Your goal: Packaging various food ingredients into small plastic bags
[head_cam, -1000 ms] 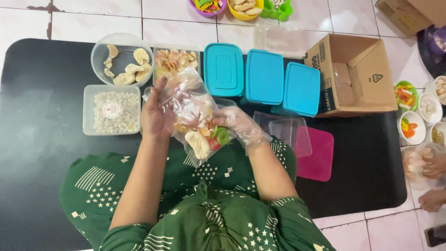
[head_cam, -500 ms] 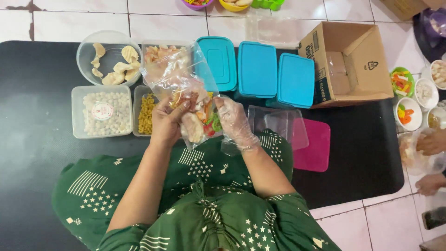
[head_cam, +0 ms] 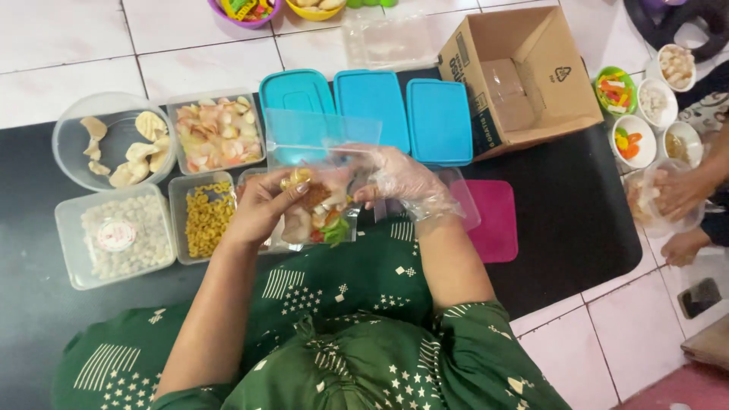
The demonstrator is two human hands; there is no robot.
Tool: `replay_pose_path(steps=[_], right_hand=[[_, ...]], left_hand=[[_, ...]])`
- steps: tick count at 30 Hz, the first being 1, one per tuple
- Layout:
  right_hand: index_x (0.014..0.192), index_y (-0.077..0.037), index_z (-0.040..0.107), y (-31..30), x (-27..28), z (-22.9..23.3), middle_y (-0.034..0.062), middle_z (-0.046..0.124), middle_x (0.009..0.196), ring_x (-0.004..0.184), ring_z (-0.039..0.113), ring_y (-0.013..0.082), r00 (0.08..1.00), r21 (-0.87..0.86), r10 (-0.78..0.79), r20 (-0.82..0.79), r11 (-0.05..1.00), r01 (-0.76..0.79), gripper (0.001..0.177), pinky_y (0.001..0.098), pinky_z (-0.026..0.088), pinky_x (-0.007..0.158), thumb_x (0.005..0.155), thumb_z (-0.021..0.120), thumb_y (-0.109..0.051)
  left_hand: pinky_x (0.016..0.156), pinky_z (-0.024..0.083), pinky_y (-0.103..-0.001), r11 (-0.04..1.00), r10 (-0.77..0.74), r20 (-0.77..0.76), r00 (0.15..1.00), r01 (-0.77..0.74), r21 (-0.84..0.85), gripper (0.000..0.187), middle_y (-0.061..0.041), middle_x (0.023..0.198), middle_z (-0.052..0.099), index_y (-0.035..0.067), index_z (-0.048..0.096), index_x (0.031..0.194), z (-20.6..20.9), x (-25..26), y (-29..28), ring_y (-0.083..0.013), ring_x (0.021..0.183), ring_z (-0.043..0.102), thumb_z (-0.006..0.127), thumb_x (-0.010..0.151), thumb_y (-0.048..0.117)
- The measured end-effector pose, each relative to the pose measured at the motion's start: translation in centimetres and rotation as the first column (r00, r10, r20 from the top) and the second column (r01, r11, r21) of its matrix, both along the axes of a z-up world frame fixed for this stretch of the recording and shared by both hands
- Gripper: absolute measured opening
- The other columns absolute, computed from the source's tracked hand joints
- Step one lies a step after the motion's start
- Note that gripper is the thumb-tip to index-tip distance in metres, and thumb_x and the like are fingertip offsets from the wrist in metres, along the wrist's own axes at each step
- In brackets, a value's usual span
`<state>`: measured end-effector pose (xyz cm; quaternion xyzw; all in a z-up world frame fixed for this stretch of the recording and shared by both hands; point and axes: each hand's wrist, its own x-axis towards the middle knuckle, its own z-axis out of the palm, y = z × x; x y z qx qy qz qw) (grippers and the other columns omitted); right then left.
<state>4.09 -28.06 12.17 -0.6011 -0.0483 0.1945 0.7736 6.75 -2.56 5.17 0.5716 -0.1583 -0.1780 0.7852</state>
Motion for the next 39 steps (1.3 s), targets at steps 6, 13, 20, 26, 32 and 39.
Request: replay_pose_path(steps=[6,13,20,26,32,39], right_hand=[[0.120,0.003,0.072,-1.9,-2.2,0.9,0.0161,0.077,0.102,0.068,0.075,0.0190,0.962,-0.143,-0.201,-0.185,0.974,0.176,0.034,0.0301,0.066,0.052,0.088,0.078,-0.008],[0.115,0.003,0.073,-7.1,-2.1,0.8,0.0248,0.076,0.097,0.073,0.076,0.0323,0.922,-0.201,-0.373,-0.101,0.916,0.348,0.027,0.0446,0.070,0.060,0.092,0.074,-0.012],[0.124,-0.004,0.062,-17.5,0.3,4.0,0.0157,0.071,0.100,0.076,0.078,0.0308,0.653,-0.250,-0.748,0.116,0.615,0.748,0.030,0.0481,0.073,0.067,0.102,0.071,-0.022],[0.117,-0.004,0.058,-26.6,4.4,-0.1,0.0067,0.053,0.103,0.063,0.058,0.0124,0.368,-0.169,-0.764,0.530,0.330,0.929,0.014,0.0321,0.058,0.053,0.105,0.063,-0.006],[0.111,-0.010,0.079,-31.5,7.3,-5.0,0.0005,0.080,0.084,0.070,0.078,0.0092,0.222,-0.384,-0.670,0.708,-0.102,0.918,0.021,0.0248,0.067,0.053,0.098,0.066,-0.019],[0.102,-0.010,0.080,-34.5,11.1,-11.3,0.0095,0.080,0.090,0.083,0.072,0.0231,0.377,-0.612,-0.682,0.627,-0.130,0.780,0.031,0.0388,0.051,0.072,0.095,0.057,-0.031]], left_hand=[[0.093,0.052,-0.033,0.995,-0.094,0.026,0.995,0.093,0.048,0.036,-0.008,0.100,0.073,0.001,0.070,0.121,0.3,1.1,-4.6,-0.0154,0.094,0.065,0.080,0.091,0.016],[0.097,0.050,-0.036,0.968,-0.068,0.243,0.968,0.005,0.251,0.039,-0.010,0.108,0.074,0.010,0.073,0.121,0.6,3.6,-9.2,-0.0168,0.104,0.066,0.087,0.087,0.024],[0.107,0.045,-0.063,0.946,0.016,0.385,0.923,-0.138,0.292,0.053,-0.026,0.139,0.060,0.002,0.061,0.140,3.0,5.0,-12.5,-0.0494,0.132,0.054,0.081,0.094,0.019],[0.108,0.049,-0.047,0.935,-0.051,0.197,0.979,-0.022,0.354,0.052,-0.011,0.142,0.064,0.010,0.061,0.138,1.5,5.1,-14.3,-0.0285,0.135,0.059,0.069,0.094,0.037],[0.101,0.053,-0.036,0.949,-0.054,0.081,0.995,0.026,0.313,0.045,-0.008,0.134,0.070,0.011,0.066,0.133,0.1,5.3,-16.5,-0.0234,0.128,0.065,0.070,0.094,0.034],[0.100,0.055,-0.028,0.963,-0.093,-0.051,0.994,0.103,0.250,0.039,-0.005,0.123,0.074,0.010,0.070,0.128,-2.7,4.1,-18.7,-0.0146,0.119,0.066,0.073,0.093,0.024]])
